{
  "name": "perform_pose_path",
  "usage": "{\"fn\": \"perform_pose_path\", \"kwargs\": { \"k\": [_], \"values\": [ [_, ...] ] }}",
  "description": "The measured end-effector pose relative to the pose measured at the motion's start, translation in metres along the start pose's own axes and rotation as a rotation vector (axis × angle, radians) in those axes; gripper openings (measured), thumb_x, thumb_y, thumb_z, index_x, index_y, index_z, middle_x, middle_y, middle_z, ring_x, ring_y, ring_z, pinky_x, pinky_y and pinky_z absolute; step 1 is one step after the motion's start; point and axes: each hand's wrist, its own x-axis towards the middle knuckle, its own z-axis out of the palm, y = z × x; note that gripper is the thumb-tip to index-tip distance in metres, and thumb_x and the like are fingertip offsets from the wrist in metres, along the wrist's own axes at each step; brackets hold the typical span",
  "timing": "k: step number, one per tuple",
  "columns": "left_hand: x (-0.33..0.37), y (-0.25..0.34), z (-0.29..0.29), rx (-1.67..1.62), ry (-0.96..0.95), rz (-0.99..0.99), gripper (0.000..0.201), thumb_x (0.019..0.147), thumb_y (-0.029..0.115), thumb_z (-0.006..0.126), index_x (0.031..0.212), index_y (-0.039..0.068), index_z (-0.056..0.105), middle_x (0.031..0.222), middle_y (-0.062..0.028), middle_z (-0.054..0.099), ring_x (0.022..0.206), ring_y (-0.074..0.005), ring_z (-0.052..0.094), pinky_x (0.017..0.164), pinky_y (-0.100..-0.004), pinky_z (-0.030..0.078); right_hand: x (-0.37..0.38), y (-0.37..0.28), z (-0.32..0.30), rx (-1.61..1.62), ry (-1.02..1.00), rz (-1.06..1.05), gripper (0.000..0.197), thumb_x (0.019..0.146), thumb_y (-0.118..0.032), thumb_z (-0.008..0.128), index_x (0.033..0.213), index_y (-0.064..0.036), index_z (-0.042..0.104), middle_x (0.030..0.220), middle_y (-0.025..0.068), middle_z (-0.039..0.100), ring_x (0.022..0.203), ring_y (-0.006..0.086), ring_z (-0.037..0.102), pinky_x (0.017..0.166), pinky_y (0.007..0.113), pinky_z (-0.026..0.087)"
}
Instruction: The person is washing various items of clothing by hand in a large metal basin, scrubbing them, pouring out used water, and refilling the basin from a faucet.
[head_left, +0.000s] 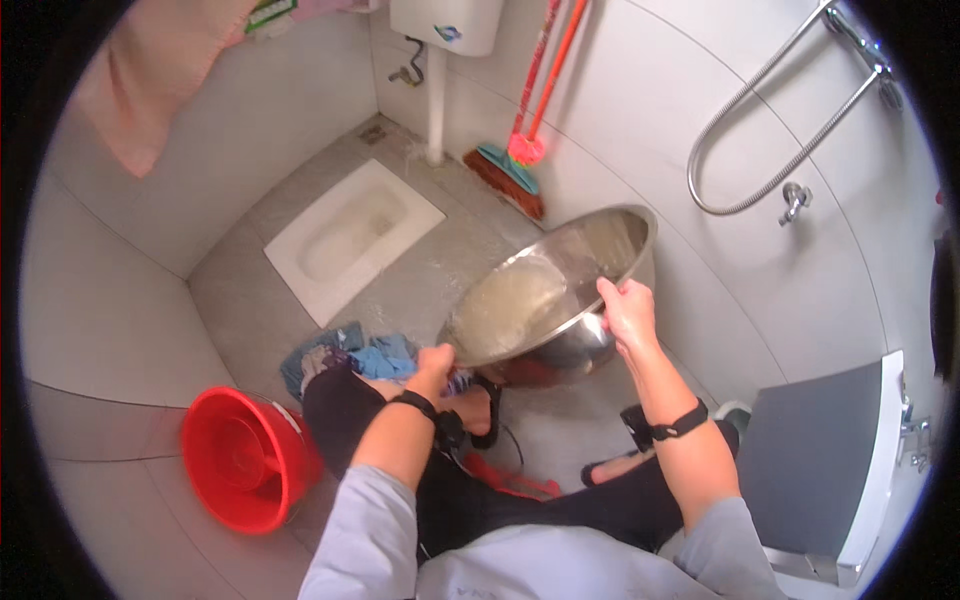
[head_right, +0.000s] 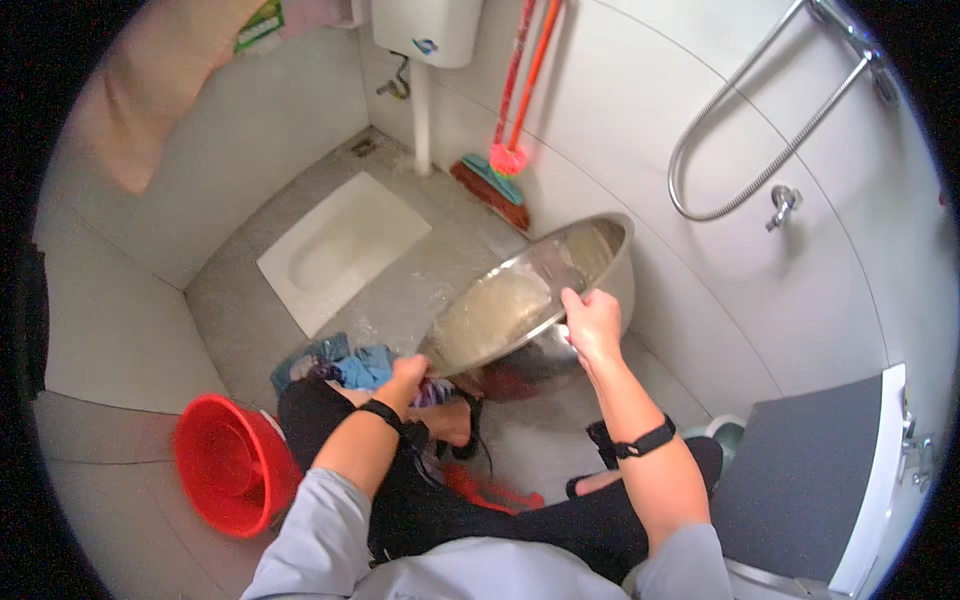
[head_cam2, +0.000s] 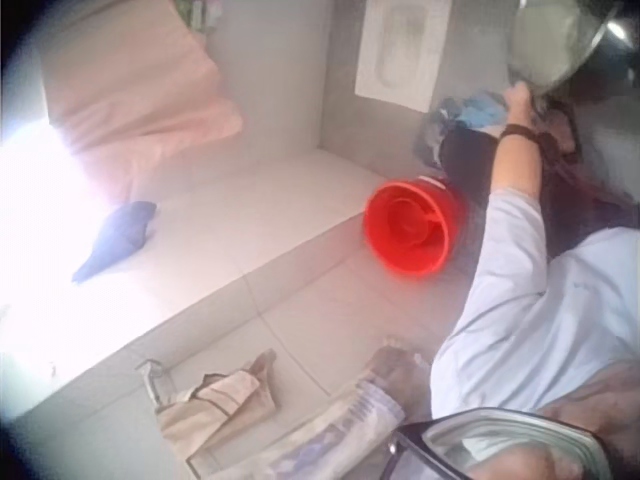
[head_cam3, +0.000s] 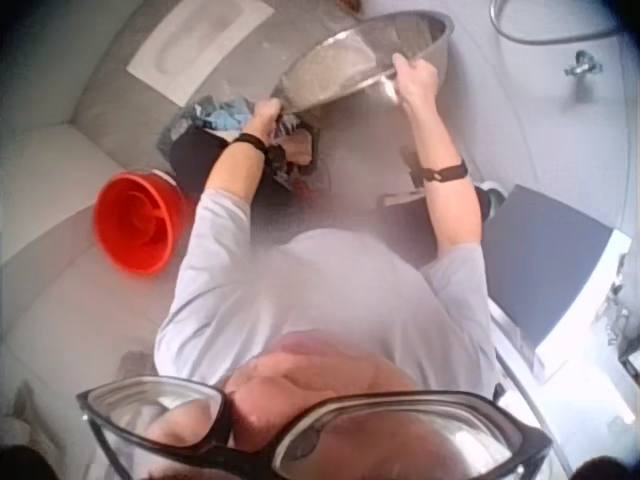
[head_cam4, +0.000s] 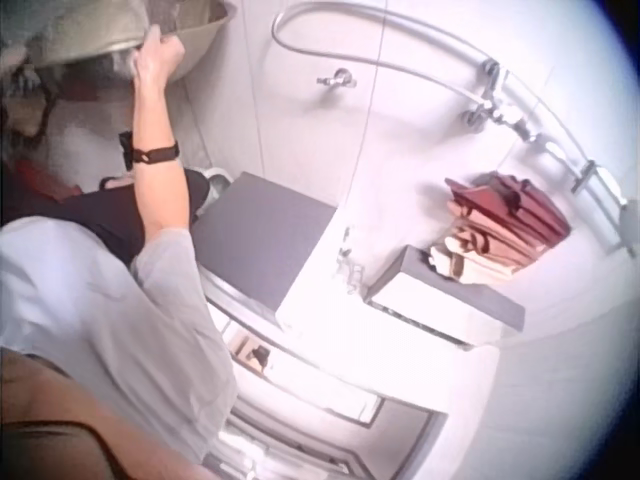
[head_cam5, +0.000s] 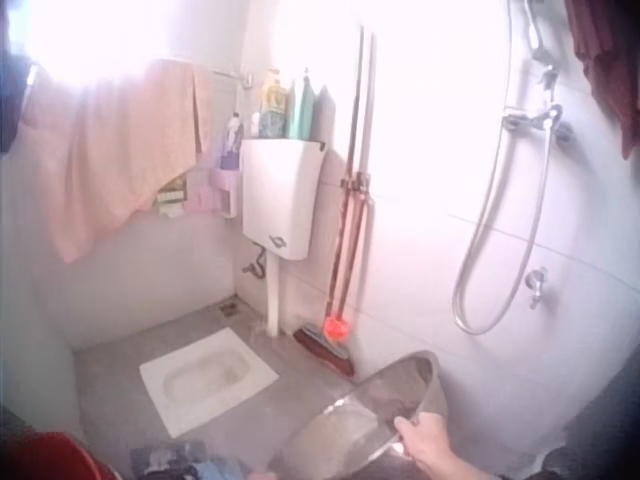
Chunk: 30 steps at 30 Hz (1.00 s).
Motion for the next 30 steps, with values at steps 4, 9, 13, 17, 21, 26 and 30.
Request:
{"fn": "perform_pose_path", "kwargs": {
  "k": [4,9,13,17,21,26,30],
  "values": [
    [-0.013,0.008,0.007,0.08,-0.033,-0.006,0.023,0.078,0.01,0.054,0.084,-0.011,0.062,0.076,-0.0192,0.063,0.057,-0.0272,0.062,0.043,-0.0395,0.044,0.0,0.003,-0.007,-0.032,0.015,-0.015,0.038,0.087,-0.026,0.067,0.069,0.0061,0.057,0.056,0.0078,0.055,0.042,0.0167,0.053,0.04,0.034,0.041],
    [-0.037,0.025,0.021,-0.001,-0.027,-0.063,0.028,0.08,0.011,0.054,0.094,-0.012,0.062,0.089,-0.021,0.065,0.066,-0.0298,0.065,0.046,-0.0412,0.048,0.003,0.003,-0.012,-0.013,0.021,-0.019,0.038,0.087,-0.024,0.067,0.063,0.0022,0.053,0.052,0.0065,0.053,0.039,0.0157,0.05,0.039,0.034,0.039],
    [-0.035,0.019,0.02,-0.031,-0.044,-0.038,0.033,0.082,0.012,0.054,0.103,-0.013,0.061,0.094,-0.0215,0.066,0.071,-0.0324,0.067,0.05,-0.0427,0.052,0.003,0.0,-0.013,-0.034,0.002,-0.025,0.038,0.087,-0.023,0.065,0.061,0.0014,0.052,0.051,0.0063,0.052,0.038,0.0157,0.049,0.038,0.034,0.038],
    [-0.037,0.016,0.024,0.005,-0.07,-0.063,0.035,0.082,0.013,0.054,0.105,-0.012,0.061,0.097,-0.023,0.066,0.073,-0.0341,0.068,0.052,-0.0431,0.054,0.001,-0.001,-0.02,-0.049,-0.001,-0.025,0.037,0.086,-0.022,0.065,0.062,0.004,0.054,0.051,0.0078,0.053,0.038,0.0167,0.052,0.037,0.034,0.039],
    [-0.025,0.011,0.025,0.102,-0.028,-0.08,0.03,0.083,0.012,0.055,0.102,-0.011,0.062,0.094,-0.0234,0.065,0.07,-0.0348,0.066,0.052,-0.044,0.054,0.004,0.004,-0.021,-0.065,-0.003,-0.049,0.037,0.085,-0.022,0.065,0.065,0.0067,0.055,0.053,0.01,0.055,0.04,0.0185,0.054,0.038,0.035,0.042],
    [-0.027,0.009,0.025,0.099,0.004,-0.037,0.026,0.083,0.009,0.055,0.096,-0.011,0.062,0.089,-0.0245,0.064,0.066,-0.0359,0.065,0.049,-0.0459,0.052,0.001,-0.001,-0.022,-0.077,0.013,-0.055,0.035,0.083,-0.021,0.065,0.066,0.0081,0.057,0.057,0.0133,0.058,0.042,0.0215,0.057,0.039,0.036,0.047],
    [-0.055,0.018,0.036,0.263,-0.008,-0.052,0.033,0.086,0.018,0.054,0.098,-0.01,0.066,0.088,-0.0212,0.069,0.067,-0.0306,0.069,0.056,-0.0406,0.056,0.006,0.006,-0.031,-0.104,0.022,-0.053,0.033,0.083,-0.02,0.065,0.067,0.0084,0.058,0.056,0.014,0.058,0.042,0.0222,0.057,0.04,0.037,0.046]
  ]
}}
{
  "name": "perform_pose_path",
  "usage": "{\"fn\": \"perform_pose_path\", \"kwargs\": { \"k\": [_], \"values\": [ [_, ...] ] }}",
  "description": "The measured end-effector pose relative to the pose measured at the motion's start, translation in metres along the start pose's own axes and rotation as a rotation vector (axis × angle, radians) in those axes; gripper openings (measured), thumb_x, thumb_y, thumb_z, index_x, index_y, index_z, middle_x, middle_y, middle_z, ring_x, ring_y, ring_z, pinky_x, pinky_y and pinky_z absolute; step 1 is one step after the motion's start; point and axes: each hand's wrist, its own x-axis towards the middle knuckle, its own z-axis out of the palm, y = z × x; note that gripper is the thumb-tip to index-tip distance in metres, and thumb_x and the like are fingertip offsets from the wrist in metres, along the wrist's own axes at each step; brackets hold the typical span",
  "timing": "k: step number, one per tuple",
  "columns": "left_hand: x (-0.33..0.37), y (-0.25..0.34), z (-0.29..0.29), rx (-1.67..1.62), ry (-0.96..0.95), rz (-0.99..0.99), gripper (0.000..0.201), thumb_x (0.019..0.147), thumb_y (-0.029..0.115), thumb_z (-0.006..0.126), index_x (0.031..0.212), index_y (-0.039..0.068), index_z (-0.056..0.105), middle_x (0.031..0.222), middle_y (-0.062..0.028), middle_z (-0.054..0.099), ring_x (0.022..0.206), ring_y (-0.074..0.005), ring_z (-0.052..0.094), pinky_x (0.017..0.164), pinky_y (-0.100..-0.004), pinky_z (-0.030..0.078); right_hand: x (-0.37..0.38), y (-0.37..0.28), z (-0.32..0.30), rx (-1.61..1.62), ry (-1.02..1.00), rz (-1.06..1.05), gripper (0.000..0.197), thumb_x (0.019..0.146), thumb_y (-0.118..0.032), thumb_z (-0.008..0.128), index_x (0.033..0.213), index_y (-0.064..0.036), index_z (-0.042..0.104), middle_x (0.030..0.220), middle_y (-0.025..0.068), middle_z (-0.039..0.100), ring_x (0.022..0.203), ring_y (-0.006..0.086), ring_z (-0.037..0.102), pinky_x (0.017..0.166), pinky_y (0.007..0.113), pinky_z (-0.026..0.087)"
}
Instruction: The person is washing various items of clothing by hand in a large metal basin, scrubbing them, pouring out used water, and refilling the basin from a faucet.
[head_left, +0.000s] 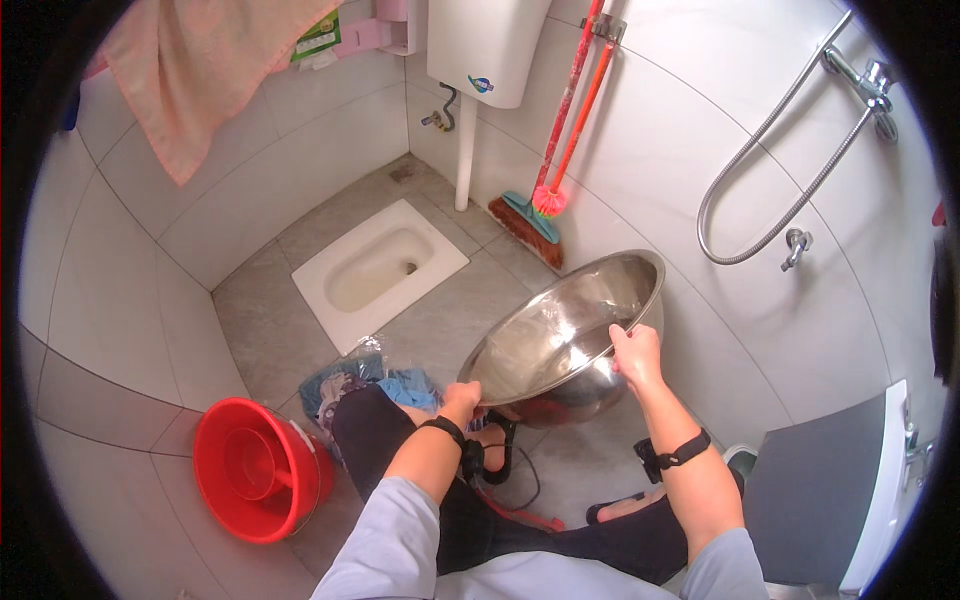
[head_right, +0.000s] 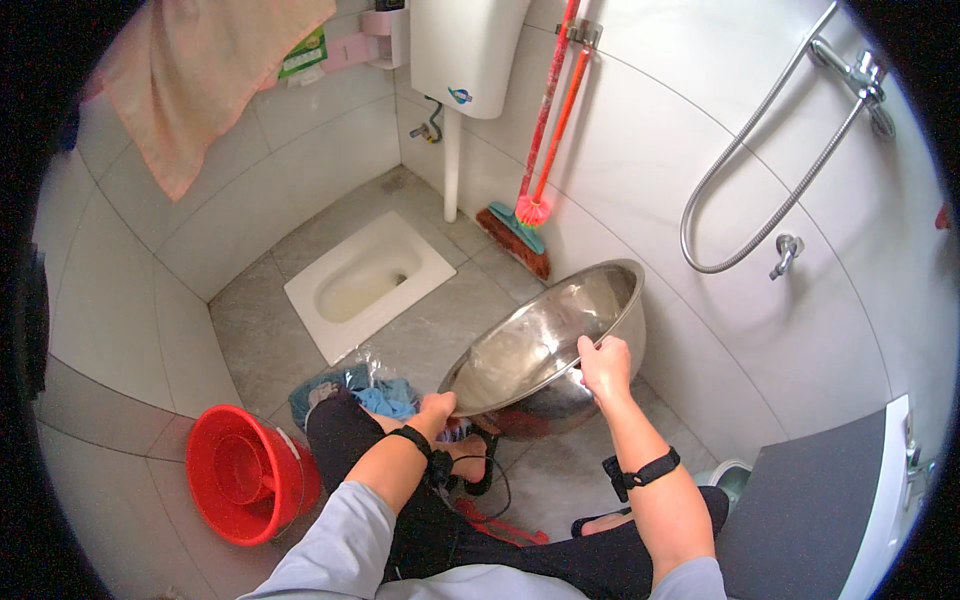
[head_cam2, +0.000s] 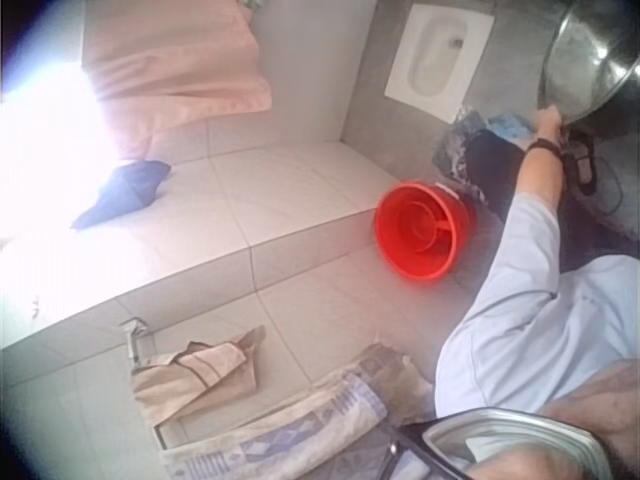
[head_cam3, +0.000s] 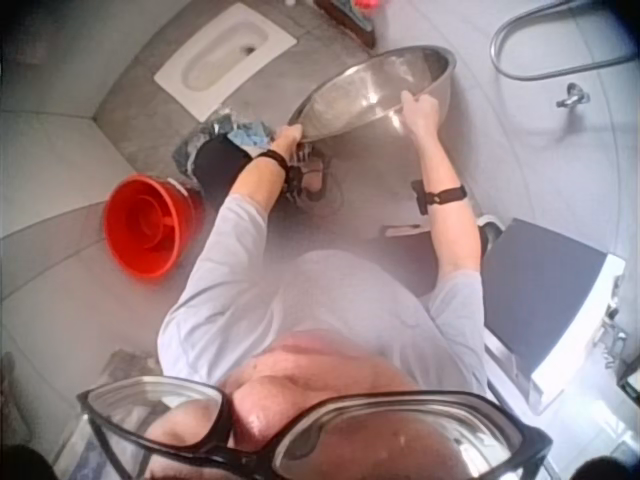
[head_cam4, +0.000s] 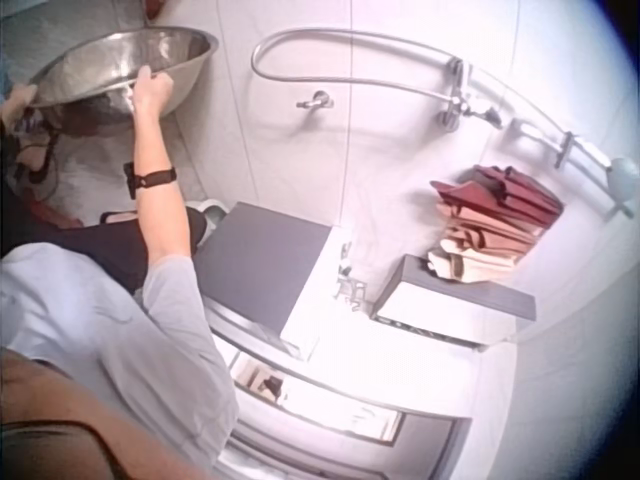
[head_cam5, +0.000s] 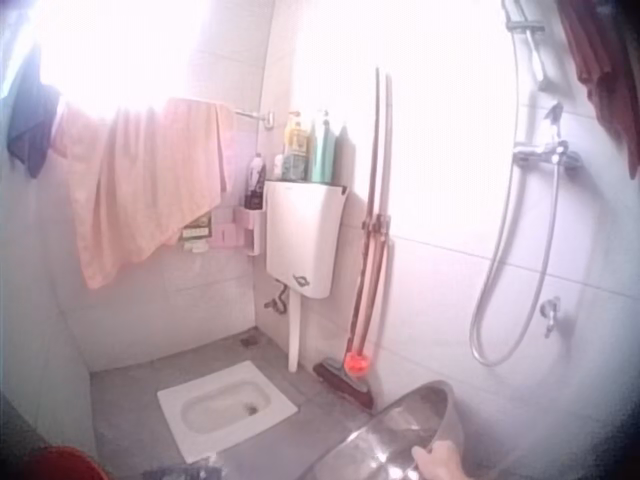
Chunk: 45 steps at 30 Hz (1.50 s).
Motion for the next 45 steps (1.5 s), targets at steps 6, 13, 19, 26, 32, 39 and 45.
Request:
{"fn": "perform_pose_path", "kwargs": {
  "k": [6,13,19,26,32,39,45],
  "values": [
    [0.035,-0.023,0.003,0.196,-0.044,-0.043,0.031,0.083,0.02,0.057,0.096,-0.005,0.069,0.088,-0.0187,0.071,0.071,-0.0285,0.07,0.061,-0.0393,0.054,-0.005,-0.001,0.005,-0.068,0.015,-0.003,0.034,0.08,-0.023,0.063,0.063,0.0067,0.059,0.054,0.0168,0.059,0.045,0.0246,0.059,0.05,0.041,0.048],
    [-0.007,-0.02,0.022,0.424,-0.522,0.161,0.02,0.084,0.021,0.061,0.079,0.002,0.062,0.063,-0.0067,0.051,0.047,-0.0202,0.045,0.043,-0.0386,0.035,-0.032,-0.033,-0.019,-0.204,0.148,-0.292,0.037,0.078,-0.026,0.065,0.064,0.0071,0.059,0.062,0.0279,0.058,0.059,0.0392,0.063,0.061,0.046,0.048],
    [-0.037,-0.079,0.071,0.254,-0.484,0.117,0.017,0.083,0.023,0.058,0.073,0.009,0.058,0.064,-0.0059,0.051,0.054,-0.0195,0.047,0.047,-0.0324,0.035,-0.065,-0.065,-0.048,-0.275,0.145,-0.433,0.035,0.079,-0.026,0.064,0.064,0.005,0.061,0.061,0.0265,0.058,0.06,0.0428,0.062,0.06,0.048,0.048],
    [-0.029,-0.083,0.09,0.573,-0.674,0.066,0.024,0.087,0.028,0.057,0.074,0.009,0.053,0.06,-0.003,0.047,0.049,-0.018,0.046,0.044,-0.032,0.035,-0.076,-0.019,-0.08,-0.327,0.186,-0.395,0.035,0.078,-0.027,0.064,0.063,0.0042,0.062,0.061,0.0265,0.058,0.061,0.0431,0.062,0.061,0.049,0.049],
    [-0.055,-0.063,0.081,0.861,-0.733,-0.134,0.029,0.08,0.029,0.064,0.064,0.012,0.048,0.057,-0.0025,0.045,0.048,-0.0174,0.043,0.044,-0.0327,0.032,-0.101,0.027,-0.118,-0.257,0.241,-0.209,0.034,0.077,-0.026,0.065,0.062,0.0048,0.061,0.061,0.0252,0.059,0.057,0.0387,0.061,0.059,0.046,0.049],
    [-0.063,-0.058,0.096,0.668,-0.66,-0.274,0.023,0.085,0.025,0.063,0.074,0.006,0.055,0.072,-0.0093,0.058,0.061,-0.022,0.057,0.052,-0.0357,0.044,-0.123,0.078,-0.164,0.19,0.338,0.006,0.027,0.08,-0.016,0.068,0.064,0.0036,0.058,0.055,0.0107,0.059,0.044,0.0184,0.055,0.046,0.036,0.044],
    [-0.056,-0.066,0.092,0.623,-0.489,-0.039,0.033,0.092,0.029,0.061,0.104,-0.001,0.061,0.095,-0.0109,0.067,0.083,-0.0288,0.066,0.072,-0.0472,0.052,-0.128,0.082,-0.183,0.313,0.292,0.036,0.027,0.082,-0.016,0.067,0.065,0.0034,0.058,0.054,0.005,0.056,0.045,0.0144,0.05,0.045,0.035,0.042]
  ]
}}
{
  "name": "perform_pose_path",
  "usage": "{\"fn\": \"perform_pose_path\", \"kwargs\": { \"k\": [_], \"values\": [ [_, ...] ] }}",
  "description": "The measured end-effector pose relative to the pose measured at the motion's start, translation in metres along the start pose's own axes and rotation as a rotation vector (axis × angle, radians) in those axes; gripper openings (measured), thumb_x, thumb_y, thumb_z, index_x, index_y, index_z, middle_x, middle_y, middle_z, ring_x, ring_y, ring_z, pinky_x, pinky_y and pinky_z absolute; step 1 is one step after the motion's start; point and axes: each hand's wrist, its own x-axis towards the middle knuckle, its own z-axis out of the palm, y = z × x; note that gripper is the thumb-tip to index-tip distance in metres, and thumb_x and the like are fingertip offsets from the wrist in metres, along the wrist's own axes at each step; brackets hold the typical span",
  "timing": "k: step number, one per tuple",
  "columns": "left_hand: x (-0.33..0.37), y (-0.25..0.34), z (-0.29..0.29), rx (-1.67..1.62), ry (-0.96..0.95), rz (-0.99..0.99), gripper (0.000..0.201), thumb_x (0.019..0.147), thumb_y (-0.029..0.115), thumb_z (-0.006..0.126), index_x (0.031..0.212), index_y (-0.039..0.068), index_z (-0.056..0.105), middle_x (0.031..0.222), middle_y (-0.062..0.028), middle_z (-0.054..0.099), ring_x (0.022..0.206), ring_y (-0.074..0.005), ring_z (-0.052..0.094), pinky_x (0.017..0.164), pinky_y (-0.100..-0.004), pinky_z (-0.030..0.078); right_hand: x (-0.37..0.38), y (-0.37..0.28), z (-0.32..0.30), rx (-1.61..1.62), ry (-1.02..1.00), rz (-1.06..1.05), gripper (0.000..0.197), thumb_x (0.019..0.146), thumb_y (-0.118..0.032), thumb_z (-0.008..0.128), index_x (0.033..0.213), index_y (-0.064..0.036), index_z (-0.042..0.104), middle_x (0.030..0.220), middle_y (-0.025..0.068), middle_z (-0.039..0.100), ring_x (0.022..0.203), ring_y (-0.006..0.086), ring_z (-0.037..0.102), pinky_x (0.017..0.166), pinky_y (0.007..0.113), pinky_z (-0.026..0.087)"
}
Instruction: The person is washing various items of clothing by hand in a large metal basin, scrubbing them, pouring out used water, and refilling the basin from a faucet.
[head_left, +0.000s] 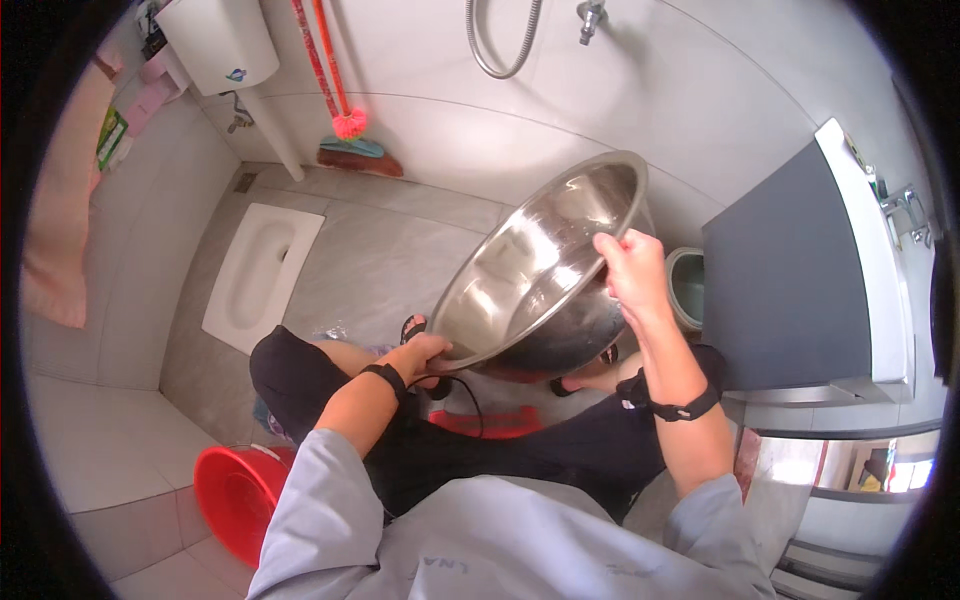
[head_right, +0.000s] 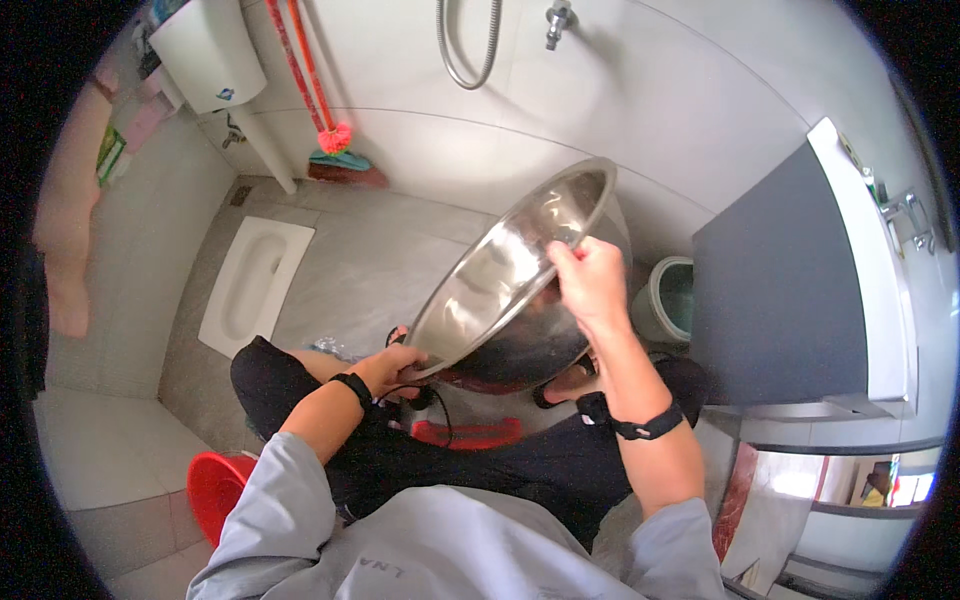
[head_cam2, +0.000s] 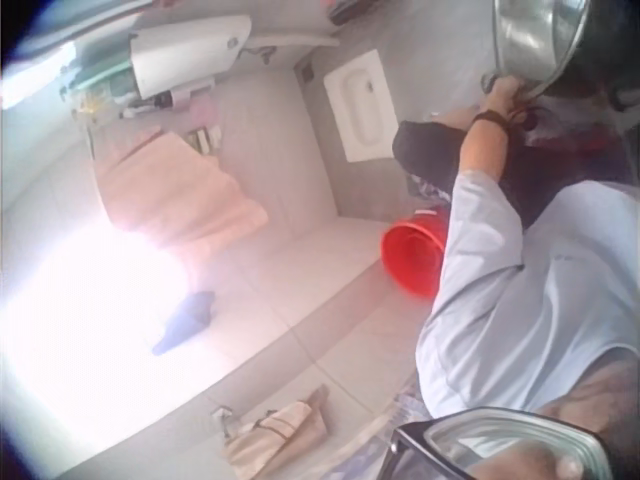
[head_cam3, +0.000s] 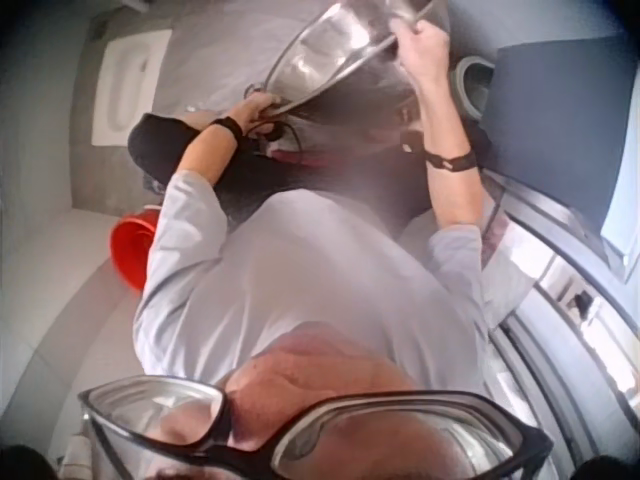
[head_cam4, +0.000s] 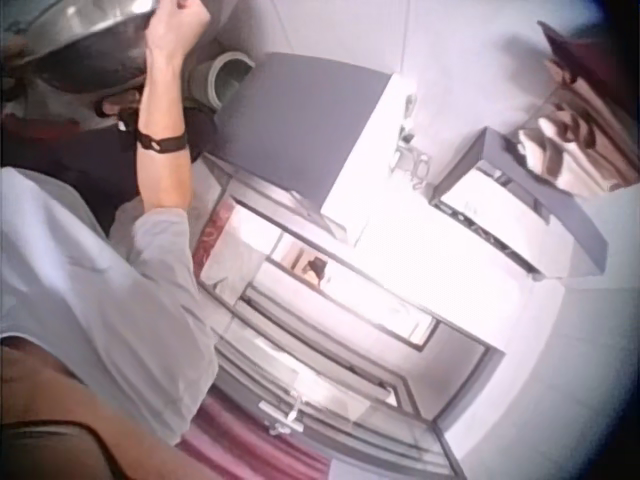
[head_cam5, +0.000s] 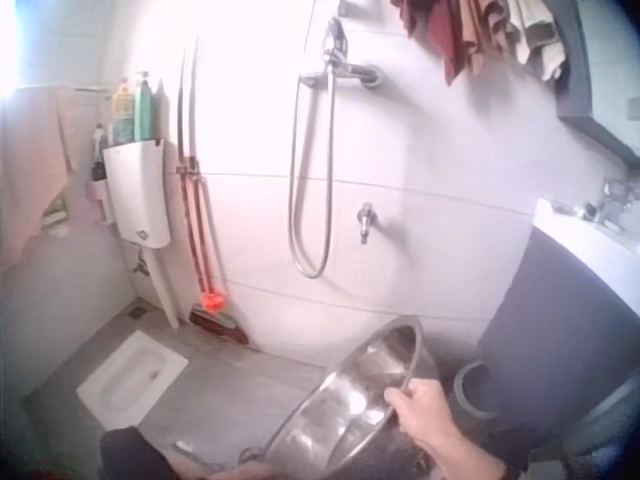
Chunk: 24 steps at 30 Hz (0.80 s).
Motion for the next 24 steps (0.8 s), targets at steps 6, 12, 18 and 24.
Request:
{"fn": "perform_pose_path", "kwargs": {
  "k": [6,12,18,24],
  "values": [
    [0.045,-0.018,0.034,1.547,-0.347,0.805,0.027,0.089,0.023,0.065,0.108,0.004,0.065,0.103,-0.0082,0.069,0.087,-0.027,0.069,0.073,-0.0456,0.053,0.016,-0.015,0.017,-0.347,0.01,-0.107,0.037,0.079,-0.027,0.068,0.061,0.0029,0.06,0.056,0.0191,0.061,0.052,0.0261,0.063,0.054,0.038,0.049],
    [0.11,-0.055,0.054,1.049,-0.832,0.758,0.036,0.082,0.013,0.071,0.116,0.006,0.063,0.111,-0.0143,0.066,0.096,-0.0299,0.064,0.078,-0.04,0.051,0.038,-0.043,0.041,-0.455,-0.105,-0.137,0.036,0.078,-0.028,0.065,0.059,0.002,0.06,0.054,0.0194,0.059,0.052,0.0288,0.061,0.056,0.041,0.049],
    [0.068,-0.027,0.069,0.869,-0.619,0.334,0.049,0.085,0.018,0.071,0.128,0.0,0.057,0.13,-0.0155,0.061,0.107,-0.0287,0.063,0.084,-0.0389,0.052,0.048,-0.036,0.03,-0.517,-0.113,-0.083,0.036,0.079,-0.027,0.064,0.059,0.0025,0.06,0.051,0.0173,0.057,0.048,0.0268,0.059,0.054,0.04,0.049],
    [0.059,-0.035,0.021,0.174,0.185,0.132,0.051,0.081,0.017,0.075,0.123,-0.005,0.059,0.122,-0.018,0.064,0.1,-0.0295,0.066,0.077,-0.0404,0.053,0.037,-0.02,-0.005,-0.277,-0.111,0.047,0.03,0.082,-0.021,0.064,0.062,0.0017,0.059,0.051,0.0084,0.056,0.038,0.0162,0.051,0.038,0.031,0.041]
  ]
}}
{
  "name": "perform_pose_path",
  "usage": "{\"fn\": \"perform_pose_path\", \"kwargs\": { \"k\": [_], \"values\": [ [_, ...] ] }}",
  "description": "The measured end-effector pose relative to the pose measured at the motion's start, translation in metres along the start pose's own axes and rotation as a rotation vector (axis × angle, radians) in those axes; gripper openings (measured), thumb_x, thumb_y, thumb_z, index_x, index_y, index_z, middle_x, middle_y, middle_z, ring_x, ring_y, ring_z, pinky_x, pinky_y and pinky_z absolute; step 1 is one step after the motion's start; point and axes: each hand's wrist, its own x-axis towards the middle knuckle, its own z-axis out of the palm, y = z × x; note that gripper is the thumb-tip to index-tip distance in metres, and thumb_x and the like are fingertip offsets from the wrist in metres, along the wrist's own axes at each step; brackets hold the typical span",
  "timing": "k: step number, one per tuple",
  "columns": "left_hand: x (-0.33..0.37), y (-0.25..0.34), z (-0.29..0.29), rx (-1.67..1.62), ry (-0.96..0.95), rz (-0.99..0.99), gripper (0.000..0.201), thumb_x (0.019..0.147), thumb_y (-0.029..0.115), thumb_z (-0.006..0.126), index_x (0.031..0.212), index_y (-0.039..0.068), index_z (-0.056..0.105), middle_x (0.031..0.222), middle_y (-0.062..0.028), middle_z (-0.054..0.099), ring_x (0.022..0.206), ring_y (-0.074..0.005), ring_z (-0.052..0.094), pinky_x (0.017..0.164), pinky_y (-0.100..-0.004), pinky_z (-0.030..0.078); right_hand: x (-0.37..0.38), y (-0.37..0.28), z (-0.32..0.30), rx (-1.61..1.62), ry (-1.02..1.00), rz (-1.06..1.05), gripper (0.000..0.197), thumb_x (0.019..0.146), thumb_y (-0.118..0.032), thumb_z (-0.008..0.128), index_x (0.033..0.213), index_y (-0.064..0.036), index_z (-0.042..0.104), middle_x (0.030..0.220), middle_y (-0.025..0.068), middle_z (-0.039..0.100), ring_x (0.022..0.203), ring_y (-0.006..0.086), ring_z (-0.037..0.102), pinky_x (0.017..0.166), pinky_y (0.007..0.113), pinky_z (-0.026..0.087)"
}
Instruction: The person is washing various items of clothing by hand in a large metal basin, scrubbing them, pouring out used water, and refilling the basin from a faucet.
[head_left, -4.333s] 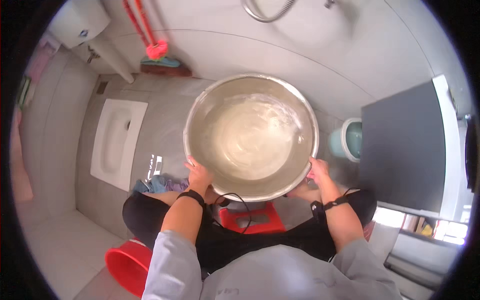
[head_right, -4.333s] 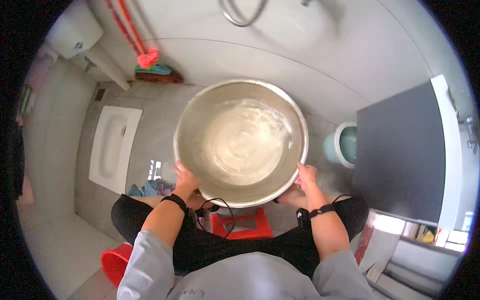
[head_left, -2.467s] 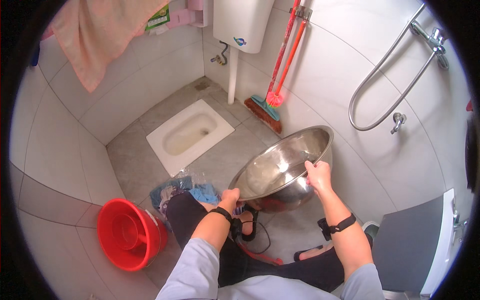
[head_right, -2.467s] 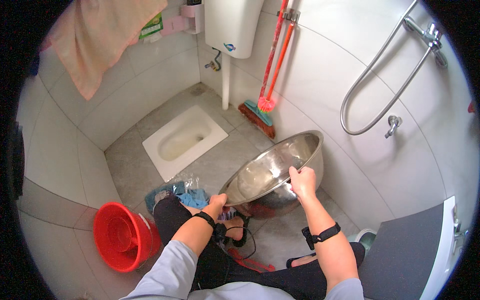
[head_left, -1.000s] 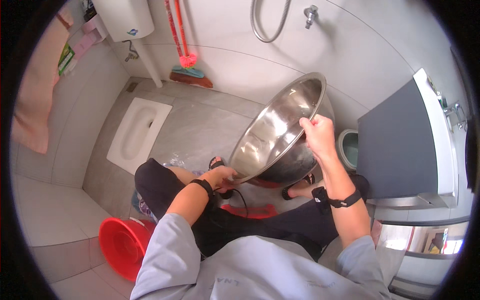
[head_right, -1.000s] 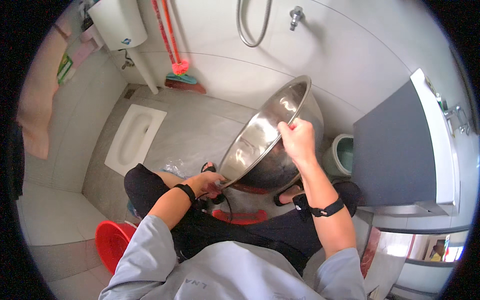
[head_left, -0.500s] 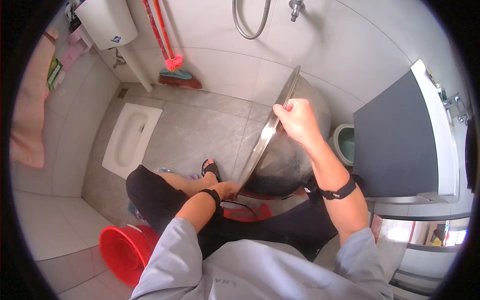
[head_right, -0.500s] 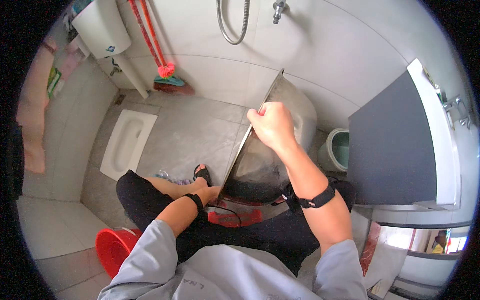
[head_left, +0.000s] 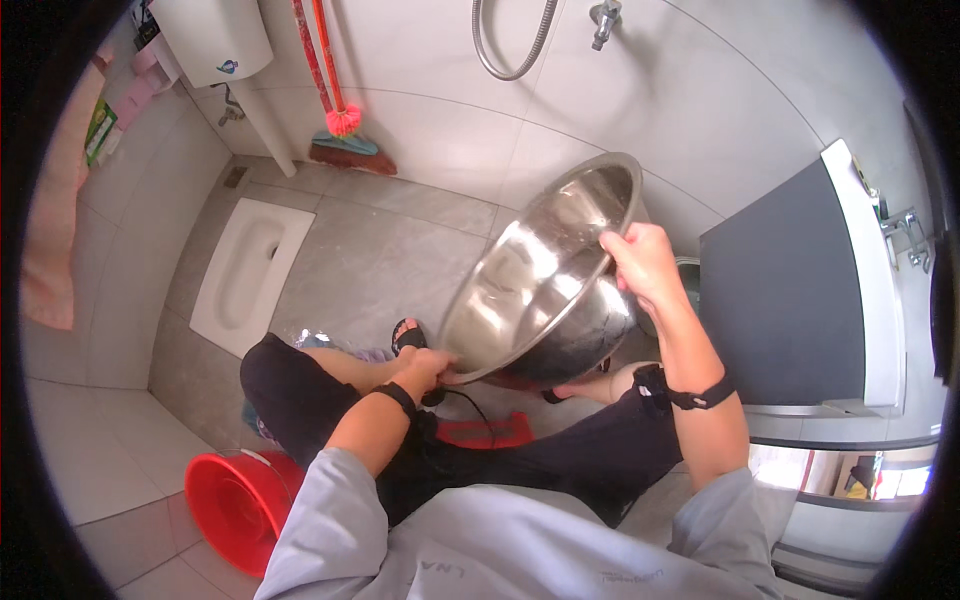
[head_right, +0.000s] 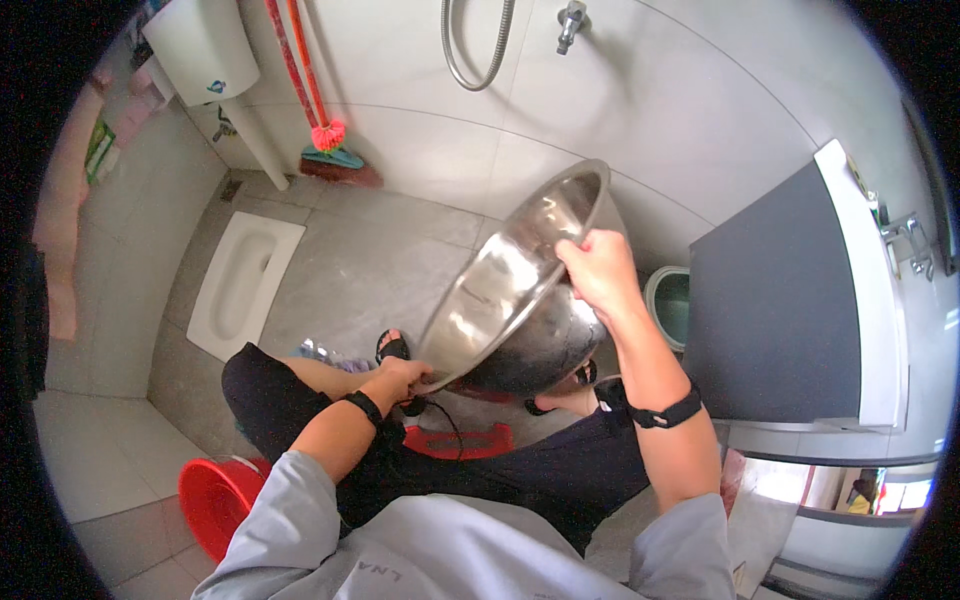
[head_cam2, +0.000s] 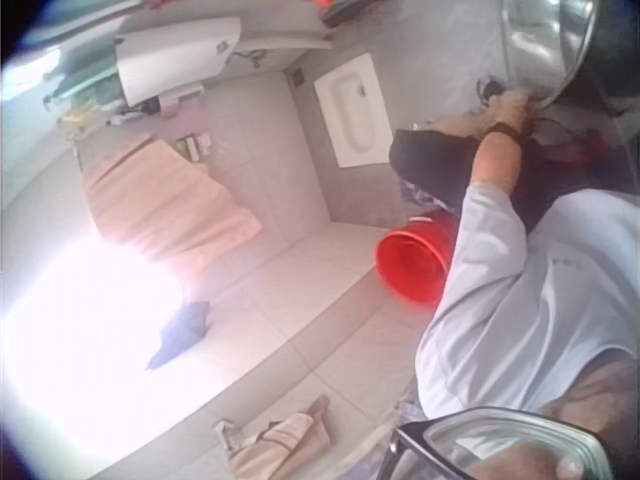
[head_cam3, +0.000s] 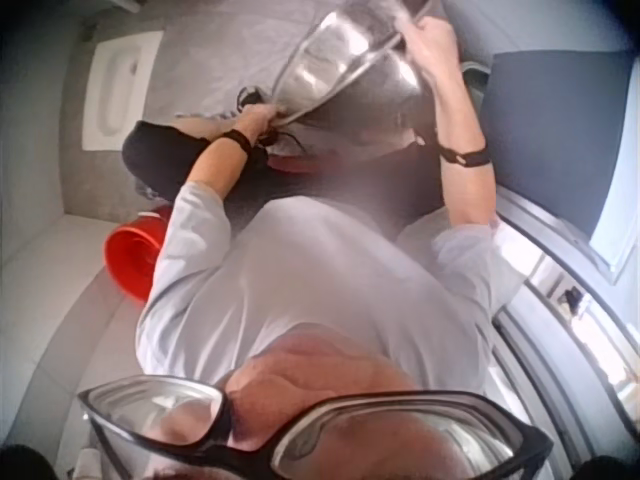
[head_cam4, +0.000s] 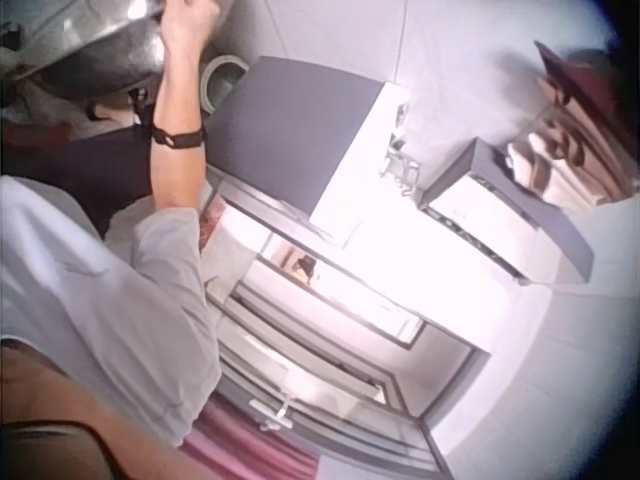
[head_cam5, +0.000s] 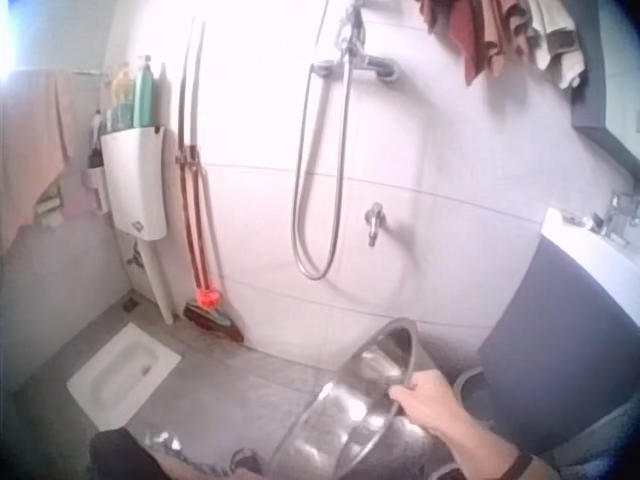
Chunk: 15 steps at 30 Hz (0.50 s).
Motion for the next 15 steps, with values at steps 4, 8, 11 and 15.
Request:
{"fn": "perform_pose_path", "kwargs": {
  "k": [4,8,11,15],
  "values": [
    [-0.038,0.041,-0.004,-0.357,0.224,-0.184,0.044,0.082,0.019,0.074,0.111,-0.011,0.063,0.108,-0.0203,0.069,0.095,-0.0322,0.068,0.076,-0.0417,0.054,-0.004,0.059,-0.027,0.017,-0.013,0.223,0.027,0.086,-0.018,0.064,0.069,0.0015,0.059,0.052,0.0056,0.054,0.039,0.0141,0.051,0.036,0.029,0.038],
    [-0.071,0.052,-0.011,-0.507,0.291,-0.277,0.043,0.082,0.019,0.073,0.111,-0.01,0.064,0.109,-0.023,0.068,0.096,-0.0343,0.068,0.08,-0.0437,0.054,0.007,0.113,-0.022,-0.031,-0.127,0.34,0.027,0.089,-0.021,0.064,0.076,0.0031,0.06,0.055,0.0061,0.055,0.042,0.0147,0.053,0.037,0.029,0.039],
    [-0.054,0.034,-0.01,-0.307,0.396,-0.27,0.04,0.087,0.023,0.066,0.111,-0.009,0.065,0.101,-0.0233,0.07,0.089,-0.0371,0.071,0.077,-0.0426,0.056,0.02,0.149,-0.012,-0.037,-0.202,0.417,0.031,0.092,-0.024,0.063,0.079,0.0046,0.061,0.06,0.0079,0.058,0.045,0.0168,0.056,0.039,0.031,0.042],
    [-0.093,0.074,-0.018,-0.202,0.499,-0.227,0.041,0.088,0.024,0.065,0.113,-0.009,0.064,0.106,-0.0254,0.069,0.099,-0.0366,0.069,0.084,-0.0425,0.055,0.027,0.195,-0.002,-0.044,-0.238,0.565,0.037,0.095,-0.029,0.063,0.079,0.0051,0.061,0.065,0.0093,0.059,0.051,0.0185,0.058,0.042,0.032,0.045]
  ]
}}
